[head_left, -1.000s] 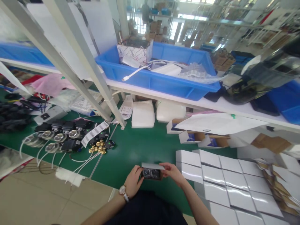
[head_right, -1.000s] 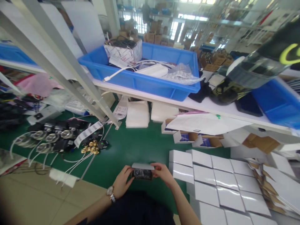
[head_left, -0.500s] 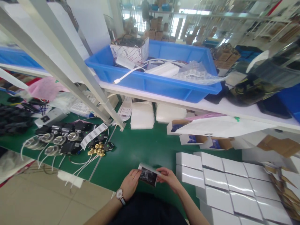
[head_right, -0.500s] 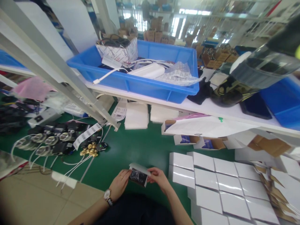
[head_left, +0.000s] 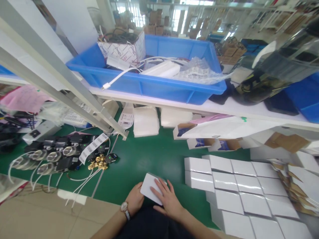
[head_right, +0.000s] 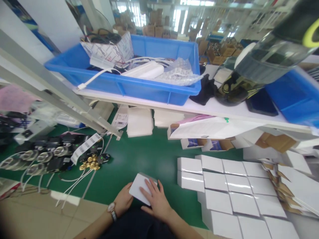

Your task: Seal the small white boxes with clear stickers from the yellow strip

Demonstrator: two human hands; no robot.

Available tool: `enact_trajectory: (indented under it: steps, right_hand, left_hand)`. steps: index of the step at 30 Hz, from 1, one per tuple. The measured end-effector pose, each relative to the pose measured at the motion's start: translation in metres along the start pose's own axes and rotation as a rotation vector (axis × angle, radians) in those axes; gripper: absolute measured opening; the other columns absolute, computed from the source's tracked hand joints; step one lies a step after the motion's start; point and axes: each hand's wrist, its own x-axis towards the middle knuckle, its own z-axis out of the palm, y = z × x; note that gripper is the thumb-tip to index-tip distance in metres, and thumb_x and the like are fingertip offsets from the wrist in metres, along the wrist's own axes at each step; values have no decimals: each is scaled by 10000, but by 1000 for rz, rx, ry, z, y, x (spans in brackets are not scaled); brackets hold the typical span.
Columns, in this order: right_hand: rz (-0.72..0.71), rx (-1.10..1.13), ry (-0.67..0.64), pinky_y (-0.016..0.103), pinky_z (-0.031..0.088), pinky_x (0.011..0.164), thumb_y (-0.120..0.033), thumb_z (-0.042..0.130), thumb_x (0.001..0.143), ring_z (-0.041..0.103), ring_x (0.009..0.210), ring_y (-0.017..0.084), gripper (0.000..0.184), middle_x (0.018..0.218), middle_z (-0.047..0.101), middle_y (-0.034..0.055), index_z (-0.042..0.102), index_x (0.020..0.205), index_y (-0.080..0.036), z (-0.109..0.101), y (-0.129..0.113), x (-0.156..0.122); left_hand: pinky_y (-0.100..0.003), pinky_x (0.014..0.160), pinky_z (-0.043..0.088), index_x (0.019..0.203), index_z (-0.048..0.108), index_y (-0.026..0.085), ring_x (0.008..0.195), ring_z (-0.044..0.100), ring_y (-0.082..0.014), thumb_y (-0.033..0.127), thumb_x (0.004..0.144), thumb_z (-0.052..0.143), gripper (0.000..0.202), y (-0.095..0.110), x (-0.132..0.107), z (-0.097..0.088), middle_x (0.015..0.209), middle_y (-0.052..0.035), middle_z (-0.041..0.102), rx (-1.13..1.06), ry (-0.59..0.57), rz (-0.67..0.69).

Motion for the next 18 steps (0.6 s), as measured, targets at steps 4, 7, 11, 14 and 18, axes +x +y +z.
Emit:
enact_trajectory:
  steps: [4, 7, 11, 14, 18]
  right_hand:
    - [84, 15, -18, 689, 142, 1136, -572, 539, 923, 166, 1485, 369, 671, 1654, 123, 57, 248, 1514, -448, 12, 2, -3]
    - [125, 0, 8, 667, 160, 1139, -519, 603, 907, 183, 1481, 358, 647, 1649, 166, 46, 308, 1482, -479, 23, 2, 3]
    - [286, -71, 110, 621, 257, 1116, -457, 789, 767, 265, 1440, 389, 1010, 1620, 181, 201, 178, 1558, -311, 39, -3, 8]
    - [354, -154, 191, 607, 293, 1095, -372, 789, 780, 340, 1388, 402, 1043, 1574, 278, 235, 123, 1571, -239, 46, -6, 11]
    - [306, -181, 180, 574, 339, 1067, -447, 734, 828, 404, 1330, 389, 968, 1519, 380, 213, 141, 1569, -257, 35, -2, 11]
  left_hand:
    - [-362, 908, 549, 863, 694, 208, 965, 653, -185, 69, 877, 374, 349, -13, 0, -26, 948, -50, 719, -28, 111, -90]
    - [-464, 1054, 466, 1269, 589, 222, 1285, 524, -270, 205, 821, 605, 449, -21, 19, -36, 1365, -98, 593, 70, -63, -29]
    - [-478, 1122, 395, 1481, 355, 222, 1407, 398, -314, 216, 650, 796, 941, -27, 52, -22, 1515, -144, 446, 148, -375, 139]
    - [-470, 1110, 409, 1481, 356, 182, 1349, 474, -316, 169, 679, 776, 906, -30, 59, -5, 1469, -173, 496, 251, -384, 159]
    - [-475, 1086, 438, 1474, 378, 179, 1363, 460, -326, 187, 766, 704, 779, -38, 51, 7, 1497, -173, 463, 350, -319, 208]
